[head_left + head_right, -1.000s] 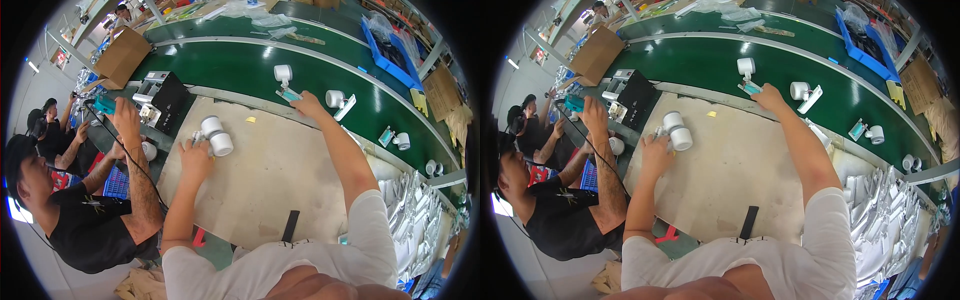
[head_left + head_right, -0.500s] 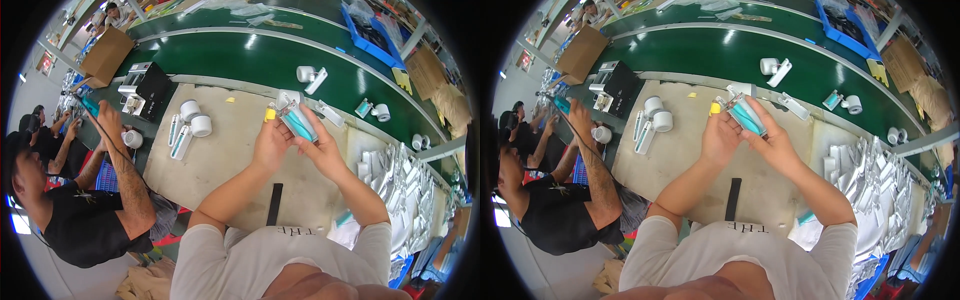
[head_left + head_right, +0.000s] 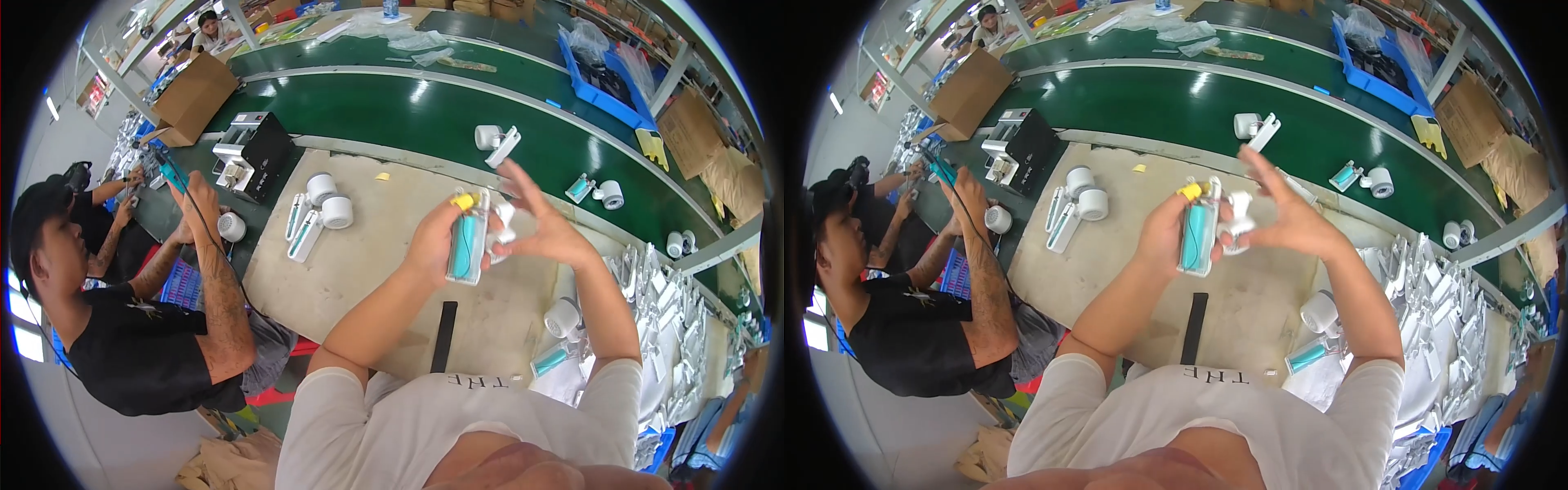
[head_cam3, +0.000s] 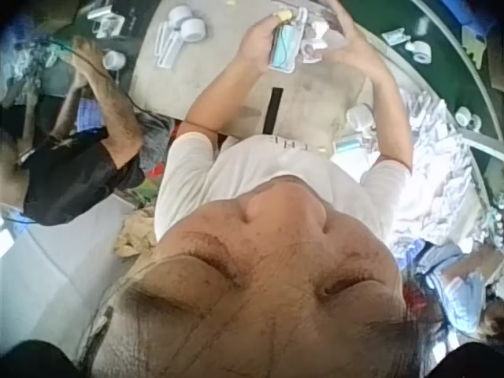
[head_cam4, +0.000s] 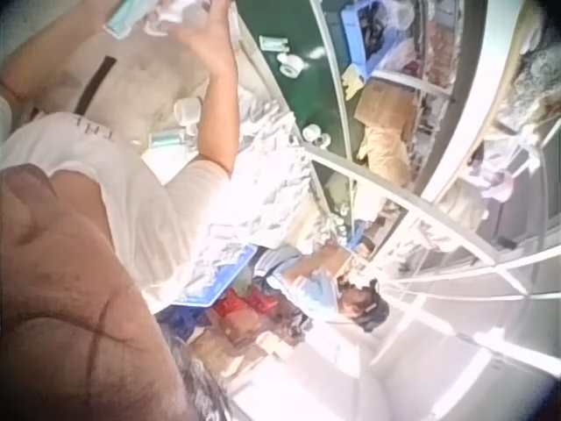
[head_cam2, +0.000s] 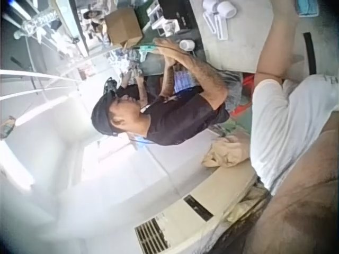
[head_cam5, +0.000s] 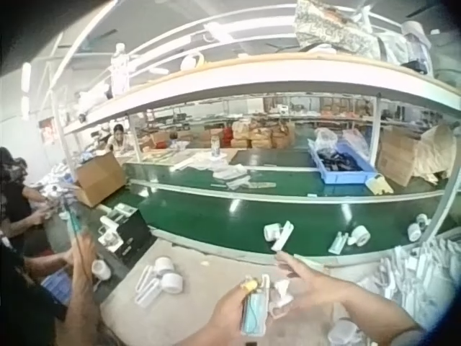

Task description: The person repeatedly assembles handheld fans by fitting the battery and wiring into the fan handle casing, snapping the handle cover in place, and setting the assembled fans on the table.

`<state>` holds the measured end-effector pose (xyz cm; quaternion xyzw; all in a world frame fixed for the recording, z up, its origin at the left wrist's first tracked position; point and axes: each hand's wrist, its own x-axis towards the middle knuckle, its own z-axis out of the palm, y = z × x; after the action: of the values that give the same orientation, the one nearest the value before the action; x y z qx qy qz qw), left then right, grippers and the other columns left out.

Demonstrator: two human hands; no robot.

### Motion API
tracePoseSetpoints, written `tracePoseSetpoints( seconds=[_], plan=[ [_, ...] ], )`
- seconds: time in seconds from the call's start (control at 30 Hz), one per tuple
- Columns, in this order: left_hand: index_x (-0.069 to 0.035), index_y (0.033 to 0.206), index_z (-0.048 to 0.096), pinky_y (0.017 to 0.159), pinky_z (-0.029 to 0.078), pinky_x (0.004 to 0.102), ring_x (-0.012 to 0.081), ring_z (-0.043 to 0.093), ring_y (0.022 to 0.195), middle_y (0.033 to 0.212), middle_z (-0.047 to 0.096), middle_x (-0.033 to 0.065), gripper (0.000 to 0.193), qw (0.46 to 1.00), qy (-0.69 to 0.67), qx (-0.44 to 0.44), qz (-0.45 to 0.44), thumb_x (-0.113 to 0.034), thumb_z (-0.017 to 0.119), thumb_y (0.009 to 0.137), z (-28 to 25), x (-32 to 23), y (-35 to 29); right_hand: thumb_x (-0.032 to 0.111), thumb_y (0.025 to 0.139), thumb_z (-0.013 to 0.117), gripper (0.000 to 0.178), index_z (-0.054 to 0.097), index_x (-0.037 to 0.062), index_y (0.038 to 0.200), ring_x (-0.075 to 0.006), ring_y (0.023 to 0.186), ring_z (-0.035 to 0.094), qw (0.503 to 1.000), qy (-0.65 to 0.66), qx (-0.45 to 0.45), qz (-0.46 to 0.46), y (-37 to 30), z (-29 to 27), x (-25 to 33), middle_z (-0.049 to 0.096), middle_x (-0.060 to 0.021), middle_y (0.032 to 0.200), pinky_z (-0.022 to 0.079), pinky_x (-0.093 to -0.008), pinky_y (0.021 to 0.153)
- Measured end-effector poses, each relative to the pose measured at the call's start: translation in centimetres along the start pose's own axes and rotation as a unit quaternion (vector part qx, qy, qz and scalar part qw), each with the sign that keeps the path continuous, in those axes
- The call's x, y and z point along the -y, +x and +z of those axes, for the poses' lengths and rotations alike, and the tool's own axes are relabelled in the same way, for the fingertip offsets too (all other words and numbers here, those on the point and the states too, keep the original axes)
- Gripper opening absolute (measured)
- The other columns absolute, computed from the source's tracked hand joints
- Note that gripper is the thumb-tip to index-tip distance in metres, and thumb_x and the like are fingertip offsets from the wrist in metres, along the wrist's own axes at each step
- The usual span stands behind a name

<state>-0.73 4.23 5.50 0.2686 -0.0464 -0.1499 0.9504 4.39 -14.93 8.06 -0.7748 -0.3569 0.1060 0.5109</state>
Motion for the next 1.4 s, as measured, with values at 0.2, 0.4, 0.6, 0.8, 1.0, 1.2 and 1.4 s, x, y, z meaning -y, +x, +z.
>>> tracePoseSetpoints(
  seconds=[0.2,0.4,0.6,0.8,1.0,1.2,1.4],
  plan=[
    [-0.002,0.111,0.047,0.057,0.052,0.0355,0.0275,0.06,0.071,0.089,0.057,0.0144,0.035,0.99,0.09,0.072,-0.079,-0.026,0.04,0.086,0.6,0.0,-0.3,0.003,0.063,0.073,0.089,0.025,0.0142,0.137,-0.0219,0.11,0.048,0.99,0.113,-0.015,0.079,-3.1,2.5,-1.1,0.043,-0.0103,0.122,0.035,-0.0355,0.098],
    [-0.001,0.104,0.047,0.057,0.051,0.0342,0.0247,0.06,0.068,0.089,0.057,0.0148,0.025,0.961,0.269,-0.02,-0.062,-0.014,0.041,0.083,0.1,0.1,0.5,0.003,0.059,0.075,0.077,0.041,0.0118,0.127,-0.0263,0.109,0.049,0.986,-0.057,-0.153,0.022,-5.9,0.2,-0.4,0.048,-0.0099,0.114,0.041,-0.0351,0.092],
    [-0.002,0.098,0.047,0.056,0.049,0.0295,0.016,0.058,0.066,0.085,0.058,0.0105,0.019,0.904,0.4,0.035,-0.143,-0.01,0.047,0.081,1.2,0.7,-0.1,-0.002,0.057,0.066,0.056,0.06,0.0157,0.11,-0.0308,0.096,0.056,0.809,-0.49,-0.176,-0.273,-7.3,-1.5,1.0,0.053,-0.0061,0.097,0.051,-0.0337,0.074],
    [-0.002,0.093,0.047,0.054,0.047,0.0254,0.0132,0.057,0.064,0.079,0.058,0.0079,0.018,0.861,0.486,0.068,-0.133,-0.009,0.053,0.077,1.3,1.2,0.0,0.0,0.061,0.068,0.053,0.058,0.0153,0.111,-0.0292,0.099,0.055,0.791,-0.512,-0.163,-0.294,-7.7,-1.6,1.8,0.053,-0.0079,0.101,0.05,-0.0327,0.077],
    [0.0,0.093,0.047,0.055,0.043,0.034,0.0235,0.055,0.059,0.069,0.055,0.0154,0.029,0.669,0.727,0.136,-0.073,-0.016,0.058,0.072,0.6,2.8,0.5,0.014,0.072,0.069,0.051,0.05,0.0071,0.119,-0.0303,0.102,0.05,0.987,-0.149,-0.008,-0.054,-8.1,-2.7,2.2,0.051,-0.0138,0.11,0.041,-0.0354,0.086],
    [0.002,0.096,0.045,0.058,0.045,0.0379,0.0324,0.057,0.065,0.076,0.056,0.0199,0.031,0.657,0.721,0.169,-0.14,-0.018,0.056,0.076,1.2,3.4,-2.1,0.02,0.079,0.063,0.048,0.048,0.01,0.123,-0.0293,0.106,0.047,0.99,-0.102,0.096,-0.023,-7.6,-1.2,0.4,0.048,-0.013,0.114,0.039,-0.0358,0.088],
    [0.001,0.097,0.047,0.061,0.046,0.0302,0.0183,0.058,0.066,0.08,0.061,0.0138,0.021,0.763,0.574,0.132,-0.268,-0.013,0.053,0.083,-0.9,3.9,-1.8,0.024,0.081,0.063,0.047,0.048,0.0102,0.123,-0.0282,0.106,0.047,0.999,-0.029,-0.023,0.002,-9.6,0.7,-1.1,0.051,-0.0126,0.112,0.038,-0.0353,0.09]
  ],
)
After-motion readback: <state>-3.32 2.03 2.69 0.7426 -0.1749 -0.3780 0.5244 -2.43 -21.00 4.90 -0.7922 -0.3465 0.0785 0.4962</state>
